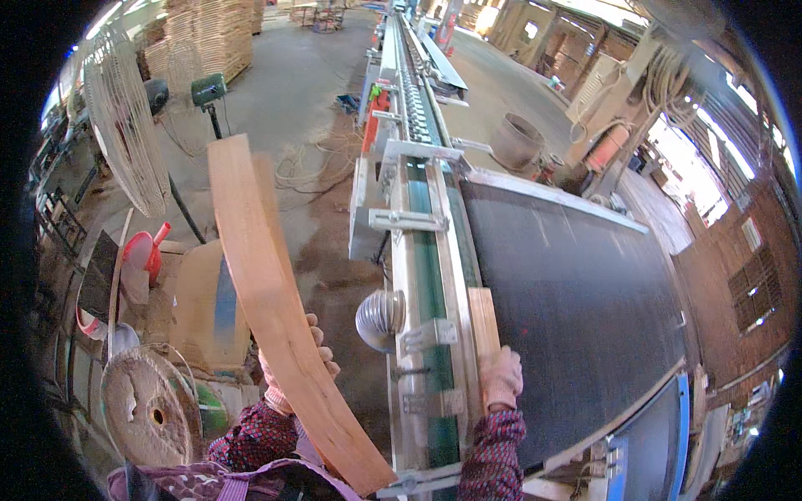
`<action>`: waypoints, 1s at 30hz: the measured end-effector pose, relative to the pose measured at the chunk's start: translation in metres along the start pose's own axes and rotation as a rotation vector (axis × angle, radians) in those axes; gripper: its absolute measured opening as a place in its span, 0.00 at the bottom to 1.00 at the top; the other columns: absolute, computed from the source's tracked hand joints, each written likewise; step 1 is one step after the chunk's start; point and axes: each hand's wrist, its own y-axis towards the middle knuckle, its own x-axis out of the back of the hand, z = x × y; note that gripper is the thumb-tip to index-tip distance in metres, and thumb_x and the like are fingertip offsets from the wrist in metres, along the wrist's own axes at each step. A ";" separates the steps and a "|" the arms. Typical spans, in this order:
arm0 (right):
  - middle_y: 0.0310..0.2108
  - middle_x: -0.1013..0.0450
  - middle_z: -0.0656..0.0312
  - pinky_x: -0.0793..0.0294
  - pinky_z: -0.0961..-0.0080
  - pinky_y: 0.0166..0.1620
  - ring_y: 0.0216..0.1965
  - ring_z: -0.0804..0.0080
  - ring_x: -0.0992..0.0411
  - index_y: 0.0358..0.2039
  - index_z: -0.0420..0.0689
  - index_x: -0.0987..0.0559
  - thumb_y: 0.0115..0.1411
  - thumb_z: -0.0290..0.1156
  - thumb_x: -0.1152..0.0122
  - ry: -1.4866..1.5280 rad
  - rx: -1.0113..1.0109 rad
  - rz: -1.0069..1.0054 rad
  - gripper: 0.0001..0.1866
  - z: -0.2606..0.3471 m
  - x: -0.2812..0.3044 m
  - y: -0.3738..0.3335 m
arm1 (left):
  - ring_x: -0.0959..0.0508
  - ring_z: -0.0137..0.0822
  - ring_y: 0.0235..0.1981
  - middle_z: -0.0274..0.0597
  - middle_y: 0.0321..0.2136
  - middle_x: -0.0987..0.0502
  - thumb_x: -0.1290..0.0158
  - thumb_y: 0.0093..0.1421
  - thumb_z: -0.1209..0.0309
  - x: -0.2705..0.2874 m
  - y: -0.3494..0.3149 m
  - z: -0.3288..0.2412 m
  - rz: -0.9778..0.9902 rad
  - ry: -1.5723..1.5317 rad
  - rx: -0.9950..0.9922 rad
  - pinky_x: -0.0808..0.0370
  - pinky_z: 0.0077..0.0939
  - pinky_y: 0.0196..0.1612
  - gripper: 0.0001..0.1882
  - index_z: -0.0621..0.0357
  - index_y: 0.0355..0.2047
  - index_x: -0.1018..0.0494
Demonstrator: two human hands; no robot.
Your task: The person carries a stack of wooden planks to a conveyor belt and places them on the line. They then walk to the end of the conveyor and use a wrench to tighten bolts on the machine's frame.
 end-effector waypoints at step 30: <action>0.51 0.36 0.42 0.33 0.67 0.51 0.52 0.55 0.33 0.58 0.30 0.48 0.43 0.37 0.33 0.722 0.783 0.339 0.48 0.442 0.049 0.144 | 0.25 0.47 0.45 0.51 0.45 0.27 0.40 0.48 0.60 0.070 0.396 -0.236 -0.224 0.094 0.087 0.29 0.47 0.51 0.31 0.62 0.50 0.34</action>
